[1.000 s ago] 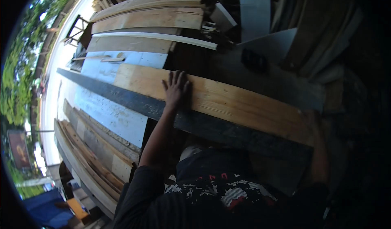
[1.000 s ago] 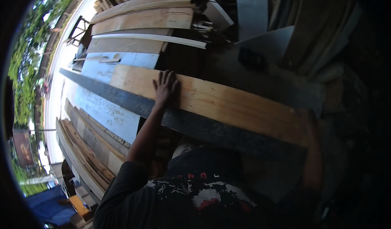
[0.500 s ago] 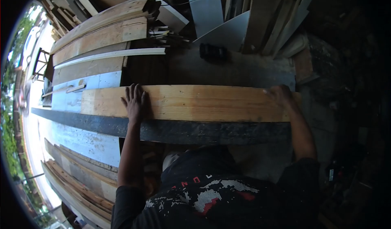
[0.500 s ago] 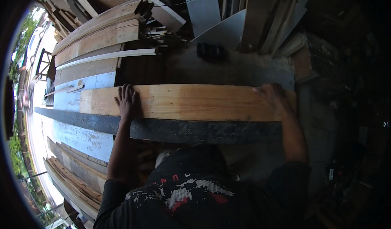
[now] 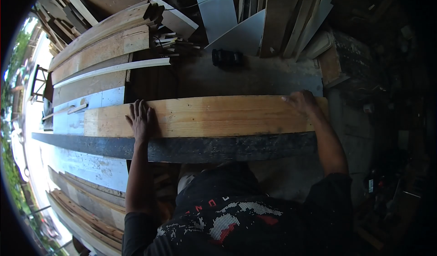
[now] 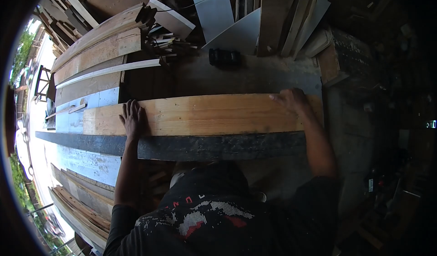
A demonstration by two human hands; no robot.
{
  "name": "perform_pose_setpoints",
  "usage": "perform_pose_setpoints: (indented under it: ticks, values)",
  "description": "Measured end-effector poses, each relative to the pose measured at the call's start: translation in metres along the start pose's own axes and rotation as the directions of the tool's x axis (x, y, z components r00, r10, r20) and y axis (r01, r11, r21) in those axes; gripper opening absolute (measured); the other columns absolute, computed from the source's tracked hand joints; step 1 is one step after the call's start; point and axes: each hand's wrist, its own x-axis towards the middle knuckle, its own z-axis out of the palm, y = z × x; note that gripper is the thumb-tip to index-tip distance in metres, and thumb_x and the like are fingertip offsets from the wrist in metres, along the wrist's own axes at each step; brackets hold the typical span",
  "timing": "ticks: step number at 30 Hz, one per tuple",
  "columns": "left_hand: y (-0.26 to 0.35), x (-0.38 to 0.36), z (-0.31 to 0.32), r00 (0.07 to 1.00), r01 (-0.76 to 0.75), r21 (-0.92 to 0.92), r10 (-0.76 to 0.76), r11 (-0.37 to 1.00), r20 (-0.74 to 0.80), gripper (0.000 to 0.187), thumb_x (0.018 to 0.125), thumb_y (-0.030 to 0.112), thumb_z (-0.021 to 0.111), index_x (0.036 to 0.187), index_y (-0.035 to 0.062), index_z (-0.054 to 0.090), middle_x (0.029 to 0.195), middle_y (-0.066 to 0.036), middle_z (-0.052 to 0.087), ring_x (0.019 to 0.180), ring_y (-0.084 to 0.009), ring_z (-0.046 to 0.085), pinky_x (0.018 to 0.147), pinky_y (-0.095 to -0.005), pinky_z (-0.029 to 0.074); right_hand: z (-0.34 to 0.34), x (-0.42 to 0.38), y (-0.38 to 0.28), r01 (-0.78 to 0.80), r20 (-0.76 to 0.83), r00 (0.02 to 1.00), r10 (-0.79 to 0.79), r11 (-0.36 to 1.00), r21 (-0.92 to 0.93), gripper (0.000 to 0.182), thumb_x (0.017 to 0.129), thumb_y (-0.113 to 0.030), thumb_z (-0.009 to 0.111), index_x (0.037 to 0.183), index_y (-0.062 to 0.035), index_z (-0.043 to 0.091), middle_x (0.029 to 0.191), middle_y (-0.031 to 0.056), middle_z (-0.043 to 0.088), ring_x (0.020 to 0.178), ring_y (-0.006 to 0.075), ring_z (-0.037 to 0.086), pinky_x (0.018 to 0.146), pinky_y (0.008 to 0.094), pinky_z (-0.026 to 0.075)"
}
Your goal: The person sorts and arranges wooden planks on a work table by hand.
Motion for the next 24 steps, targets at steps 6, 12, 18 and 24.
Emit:
perform_pose_setpoints:
  ticks: [6, 12, 18, 24]
  values:
    - [-0.049, 0.005, 0.032, 0.982, -0.174, 0.083, 0.179, 0.981, -0.055, 0.054, 0.097, 0.041, 0.045, 0.143, 0.0144, 0.037, 0.152, -0.008, 0.031, 0.144, -0.0317, 0.020, 0.108, -0.0682, 0.016, 0.031, 0.017, 0.002, 0.147, -0.100, 0.984, -0.147, 0.989, -0.008, 0.044, 0.092, -0.042, 0.057, 0.083, -0.0013, 0.070, 0.080, 0.0213, 0.067, 0.075, 0.0373, 0.066, 0.067, 0.0449, 0.048]
    - [-0.003, -0.003, 0.007, 0.995, 0.042, -0.068, -0.048, 0.997, -0.082, 0.058, 0.095, 0.047, 0.044, 0.143, 0.0148, 0.040, 0.151, -0.008, 0.032, 0.146, -0.0325, 0.015, 0.112, -0.0648, 0.003, -0.044, -0.053, -0.104, 0.095, -0.284, 0.957, -0.062, 0.990, 0.103, 0.047, 0.092, -0.041, 0.059, 0.079, 0.0029, 0.065, 0.078, 0.0224, 0.064, 0.070, 0.0365, 0.062, 0.067, 0.0418, 0.047]
    - [-0.010, -0.005, -0.003, 0.994, 0.046, -0.096, -0.055, 0.994, -0.092, 0.058, 0.096, 0.046, 0.042, 0.144, 0.0137, 0.038, 0.153, -0.008, 0.031, 0.146, -0.0318, 0.014, 0.115, -0.0611, -0.001, -0.038, -0.052, -0.102, -0.310, -0.089, 0.918, 0.388, 0.838, 0.449, 0.047, 0.090, -0.048, 0.062, 0.091, -0.0011, 0.069, 0.093, 0.0191, 0.067, 0.089, 0.0332, 0.064, 0.078, 0.0401, 0.049]
    - [-0.022, -0.001, -0.009, 0.996, 0.054, -0.110, -0.061, 0.992, -0.058, 0.059, 0.096, 0.047, 0.040, 0.146, 0.0143, 0.036, 0.155, -0.009, 0.028, 0.147, -0.0309, 0.011, 0.115, -0.0602, -0.003, -0.004, -0.020, -0.061, 0.049, -0.142, 0.988, -0.054, 0.998, -0.040, 0.051, 0.093, -0.047, 0.057, 0.082, 0.0018, 0.066, 0.082, 0.0242, 0.063, 0.079, 0.0401, 0.061, 0.071, 0.0442, 0.046]
